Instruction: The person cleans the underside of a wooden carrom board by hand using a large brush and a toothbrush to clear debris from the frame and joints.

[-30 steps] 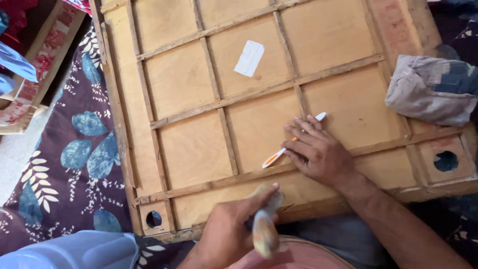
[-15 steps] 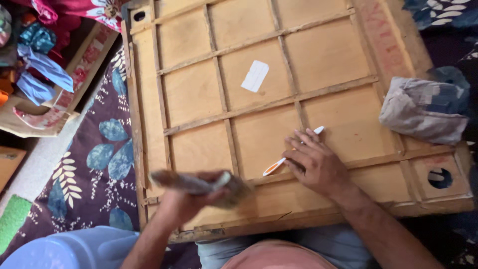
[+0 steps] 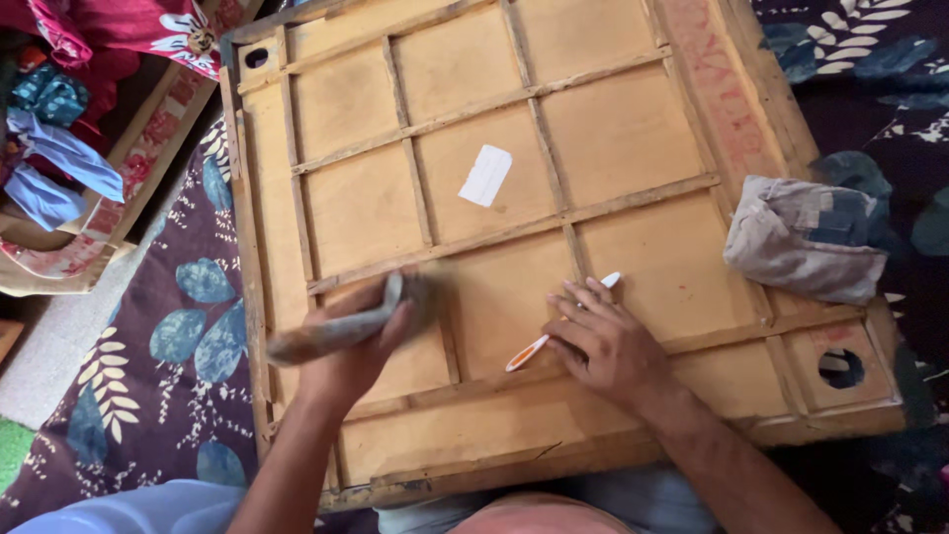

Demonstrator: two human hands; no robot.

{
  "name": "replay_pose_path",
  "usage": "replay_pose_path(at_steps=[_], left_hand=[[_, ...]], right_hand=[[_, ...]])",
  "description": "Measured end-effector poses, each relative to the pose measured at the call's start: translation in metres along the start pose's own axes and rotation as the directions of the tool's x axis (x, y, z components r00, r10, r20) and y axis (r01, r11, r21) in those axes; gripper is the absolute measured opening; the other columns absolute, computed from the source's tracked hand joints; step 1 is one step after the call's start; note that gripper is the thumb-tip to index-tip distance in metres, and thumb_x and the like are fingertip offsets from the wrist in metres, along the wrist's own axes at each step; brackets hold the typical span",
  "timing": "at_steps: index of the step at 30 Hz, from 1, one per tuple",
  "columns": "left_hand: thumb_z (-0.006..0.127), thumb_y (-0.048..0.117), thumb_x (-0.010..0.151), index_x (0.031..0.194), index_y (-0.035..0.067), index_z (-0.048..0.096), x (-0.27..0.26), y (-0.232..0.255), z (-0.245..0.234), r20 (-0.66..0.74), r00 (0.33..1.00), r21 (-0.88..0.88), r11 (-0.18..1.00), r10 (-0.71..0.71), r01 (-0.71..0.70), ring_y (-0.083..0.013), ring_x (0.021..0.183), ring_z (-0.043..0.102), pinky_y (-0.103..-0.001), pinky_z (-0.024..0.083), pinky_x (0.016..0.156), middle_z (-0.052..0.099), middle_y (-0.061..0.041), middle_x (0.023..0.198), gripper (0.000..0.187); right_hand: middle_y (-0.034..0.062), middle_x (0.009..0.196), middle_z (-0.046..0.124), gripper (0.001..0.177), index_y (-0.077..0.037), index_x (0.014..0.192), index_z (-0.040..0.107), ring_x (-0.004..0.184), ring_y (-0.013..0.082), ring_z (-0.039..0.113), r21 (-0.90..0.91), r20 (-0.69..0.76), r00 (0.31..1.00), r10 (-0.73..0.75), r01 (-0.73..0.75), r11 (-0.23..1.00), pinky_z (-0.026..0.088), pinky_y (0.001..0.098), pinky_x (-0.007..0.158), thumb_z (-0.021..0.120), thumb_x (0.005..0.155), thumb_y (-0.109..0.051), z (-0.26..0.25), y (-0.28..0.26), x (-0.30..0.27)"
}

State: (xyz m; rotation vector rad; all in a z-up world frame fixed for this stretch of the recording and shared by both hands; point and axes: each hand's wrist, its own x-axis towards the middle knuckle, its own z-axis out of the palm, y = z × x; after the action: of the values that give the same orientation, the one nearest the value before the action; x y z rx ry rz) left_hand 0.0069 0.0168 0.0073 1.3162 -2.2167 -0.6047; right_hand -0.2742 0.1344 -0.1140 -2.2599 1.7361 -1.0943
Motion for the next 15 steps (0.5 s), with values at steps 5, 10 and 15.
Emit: replay_pose_path(at_steps=[5, 10, 15], left_hand=[[0.072, 0.029, 0.088, 0.117, 0.006, 0.075, -0.011, -0.003, -0.011, 0.196, 0.959, -0.094, 0.969, -0.205, 0.227, -0.0161, 0.077, 0.078, -0.030, 0.060, 0.067, 0.082, -0.011, 0.089, 0.037], [0.072, 0.029, 0.096, 0.121, 0.001, 0.073, 0.006, -0.007, 0.004, -0.176, 0.979, 0.028, 0.994, 0.105, -0.102, -0.0161, 0.085, 0.074, -0.032, 0.058, 0.073, 0.078, -0.014, 0.097, 0.037], [0.076, 0.032, 0.088, 0.121, 0.007, 0.075, 0.017, 0.009, 0.015, -0.134, 0.982, -0.059, 0.990, -0.134, 0.127, -0.0153, 0.072, 0.074, -0.031, 0.060, 0.066, 0.079, -0.010, 0.084, 0.042]], right_hand=[[0.0153, 0.128, 0.070, 0.017, -0.010, 0.099, 0.075, 0.131, 0.0353, 0.058, 0.002, 0.002, 1.000, 0.004, -0.004, 1.000, 0.039, 0.0515, 0.116, 0.072, 0.088, -0.022, -0.001, -0.003, 0.002], [0.0148, 0.127, 0.071, 0.017, -0.010, 0.098, 0.075, 0.130, 0.0352, 0.058, 0.013, 0.014, 1.000, 0.025, -0.026, 1.000, 0.039, 0.0515, 0.115, 0.074, 0.087, -0.023, -0.002, -0.004, 0.004], [0.0151, 0.125, 0.071, 0.019, -0.010, 0.100, 0.075, 0.129, 0.0350, 0.059, -0.014, -0.017, 1.000, -0.002, 0.001, 1.000, 0.039, 0.0522, 0.115, 0.074, 0.087, -0.023, 0.001, -0.003, 0.002]])
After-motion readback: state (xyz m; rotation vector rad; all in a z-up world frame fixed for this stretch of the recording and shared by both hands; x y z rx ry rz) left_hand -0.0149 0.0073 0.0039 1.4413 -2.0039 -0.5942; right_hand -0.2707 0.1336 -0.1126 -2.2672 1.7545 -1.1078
